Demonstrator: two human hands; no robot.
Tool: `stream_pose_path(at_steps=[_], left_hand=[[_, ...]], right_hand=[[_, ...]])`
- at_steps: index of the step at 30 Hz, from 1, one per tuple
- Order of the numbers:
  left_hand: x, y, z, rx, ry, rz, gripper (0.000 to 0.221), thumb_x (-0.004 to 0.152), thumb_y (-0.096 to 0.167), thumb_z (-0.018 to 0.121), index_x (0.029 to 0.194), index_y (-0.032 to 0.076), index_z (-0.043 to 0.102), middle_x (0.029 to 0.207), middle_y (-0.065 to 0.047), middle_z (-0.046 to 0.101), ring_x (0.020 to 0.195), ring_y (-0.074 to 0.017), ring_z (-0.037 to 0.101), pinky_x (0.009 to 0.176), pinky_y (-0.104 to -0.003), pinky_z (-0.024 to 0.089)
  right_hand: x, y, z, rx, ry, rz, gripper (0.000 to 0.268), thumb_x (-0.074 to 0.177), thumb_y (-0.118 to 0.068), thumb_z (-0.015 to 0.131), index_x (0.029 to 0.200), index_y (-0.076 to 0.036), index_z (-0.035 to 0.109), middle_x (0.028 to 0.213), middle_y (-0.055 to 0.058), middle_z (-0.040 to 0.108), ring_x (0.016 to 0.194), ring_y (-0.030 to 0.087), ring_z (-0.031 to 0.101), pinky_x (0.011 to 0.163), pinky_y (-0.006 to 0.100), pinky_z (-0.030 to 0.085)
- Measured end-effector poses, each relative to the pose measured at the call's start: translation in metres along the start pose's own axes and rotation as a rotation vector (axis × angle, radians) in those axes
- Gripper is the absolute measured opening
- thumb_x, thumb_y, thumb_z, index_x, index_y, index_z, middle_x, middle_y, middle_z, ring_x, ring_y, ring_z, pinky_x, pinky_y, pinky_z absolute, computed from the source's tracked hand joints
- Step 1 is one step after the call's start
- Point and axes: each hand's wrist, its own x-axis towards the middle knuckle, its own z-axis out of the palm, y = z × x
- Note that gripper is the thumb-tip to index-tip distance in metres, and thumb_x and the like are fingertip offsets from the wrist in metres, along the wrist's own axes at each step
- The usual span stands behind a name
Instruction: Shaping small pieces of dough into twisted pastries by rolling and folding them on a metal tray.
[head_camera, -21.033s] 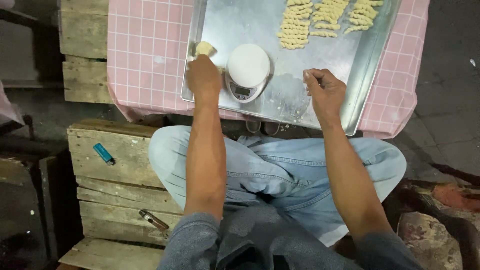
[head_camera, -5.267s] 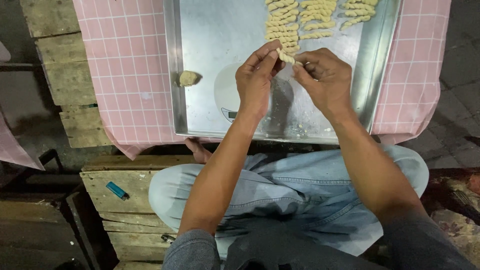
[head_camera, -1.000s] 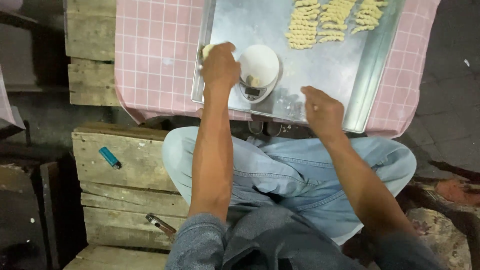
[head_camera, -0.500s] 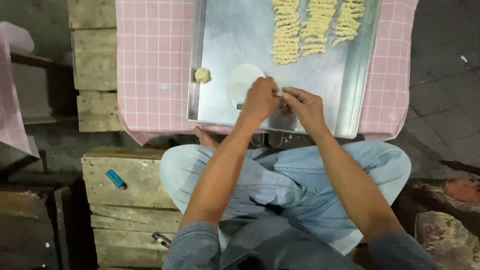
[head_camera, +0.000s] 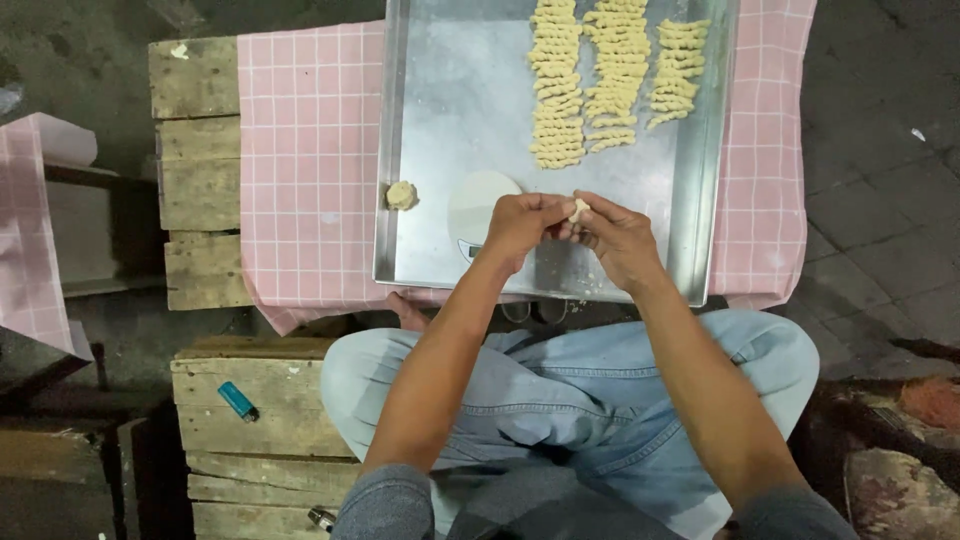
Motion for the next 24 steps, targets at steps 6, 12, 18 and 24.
stream_pose_path(at_steps=[6, 12, 18, 24], left_hand=[[0.003, -0.010, 0.005, -0.001, -0.048, -0.067, 0.033, 0.096, 0.024, 0.074, 0.109, -0.006, 0.075, 0.092, -0.021, 0.075, 0.081, -0.0242, 0.075, 0.075, -0.031, 0.062], [0.021, -0.039, 0.001, 0.169, 0.081, 0.068, 0.025, 0.094, 0.016, 0.075, 0.114, 0.001, 0.077, 0.096, -0.019, 0.076, 0.089, -0.0250, 0.075, 0.074, -0.035, 0.060], [-0.001, -0.008, 0.010, 0.099, -0.002, 0.178, 0.021, 0.094, 0.006, 0.074, 0.114, 0.003, 0.078, 0.100, -0.018, 0.074, 0.092, -0.0187, 0.071, 0.079, -0.033, 0.062], [0.001, -0.003, -0.001, -0.165, -0.042, -0.039, 0.027, 0.091, 0.008, 0.078, 0.113, -0.006, 0.073, 0.097, -0.020, 0.075, 0.077, -0.0180, 0.071, 0.070, -0.027, 0.066]], right_hand=[[0.004, 0.009, -0.006, -0.343, 0.075, -0.339, 0.019, 0.090, -0.001, 0.085, 0.106, 0.003, 0.076, 0.088, 0.011, 0.070, 0.076, 0.014, 0.071, 0.065, 0.028, 0.062], [-0.017, -0.001, 0.009, -0.711, 0.068, -0.687, 0.018, 0.089, 0.001, 0.087, 0.106, -0.002, 0.081, 0.092, 0.012, 0.074, 0.080, 0.023, 0.075, 0.064, 0.031, 0.062], [-0.011, -0.003, 0.011, -0.018, 0.149, -0.146, 0.022, 0.091, 0.006, 0.076, 0.113, 0.002, 0.074, 0.099, 0.011, 0.077, 0.083, 0.013, 0.073, 0.070, 0.027, 0.062], [0.014, 0.032, -0.023, -0.025, 0.059, -0.303, 0.018, 0.088, 0.011, 0.079, 0.104, 0.007, 0.072, 0.085, 0.019, 0.072, 0.073, 0.022, 0.073, 0.064, 0.035, 0.064]])
